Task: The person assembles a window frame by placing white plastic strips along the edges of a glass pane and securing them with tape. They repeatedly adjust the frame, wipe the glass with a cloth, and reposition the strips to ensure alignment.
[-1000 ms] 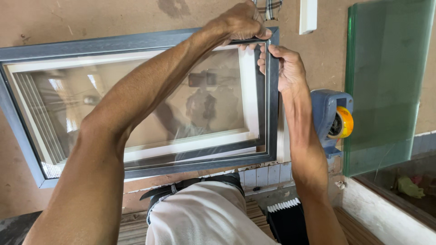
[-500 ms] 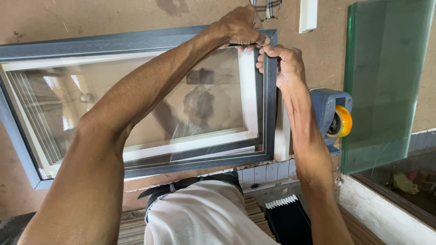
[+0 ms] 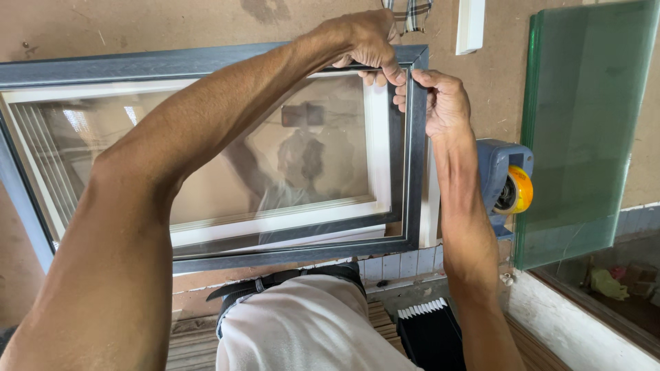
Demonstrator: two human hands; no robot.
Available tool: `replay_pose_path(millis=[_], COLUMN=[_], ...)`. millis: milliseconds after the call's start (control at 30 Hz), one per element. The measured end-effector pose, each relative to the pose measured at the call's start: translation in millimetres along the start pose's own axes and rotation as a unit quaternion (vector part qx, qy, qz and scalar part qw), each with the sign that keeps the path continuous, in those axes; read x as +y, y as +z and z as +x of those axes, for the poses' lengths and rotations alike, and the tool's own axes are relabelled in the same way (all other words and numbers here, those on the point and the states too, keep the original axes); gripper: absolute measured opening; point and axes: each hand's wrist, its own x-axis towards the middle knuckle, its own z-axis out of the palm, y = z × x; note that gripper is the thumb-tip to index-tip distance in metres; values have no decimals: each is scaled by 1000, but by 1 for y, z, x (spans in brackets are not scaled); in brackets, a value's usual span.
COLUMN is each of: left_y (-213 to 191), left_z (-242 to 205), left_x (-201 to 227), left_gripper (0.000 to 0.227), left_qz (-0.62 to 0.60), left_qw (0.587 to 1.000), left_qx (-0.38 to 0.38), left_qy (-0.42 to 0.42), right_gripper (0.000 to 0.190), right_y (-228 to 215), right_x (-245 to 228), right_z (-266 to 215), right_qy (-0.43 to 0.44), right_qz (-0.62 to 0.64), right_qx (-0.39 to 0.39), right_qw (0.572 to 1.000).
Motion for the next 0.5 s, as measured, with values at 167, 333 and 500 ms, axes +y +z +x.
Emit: replay_pose_path(millis=[167, 333, 500], left_y=[-4, 12, 41], left_z=[17, 23, 1], left_x=[-14, -21, -89], left_gripper=[26, 28, 21], left_qz=[-22, 189, 239], left_qw=[999, 959, 896], left_qx=[16, 186, 239], left_qy=[23, 100, 289], right_gripper=[23, 17, 29], right_y=[25, 37, 0], right_x=[-1, -3, 28], right_z=[0, -8, -109], right_qy=[-115, -218, -268], right_qz=[-192, -312, -461], right_qx=[107, 112, 138], right_qw=[969, 918, 834])
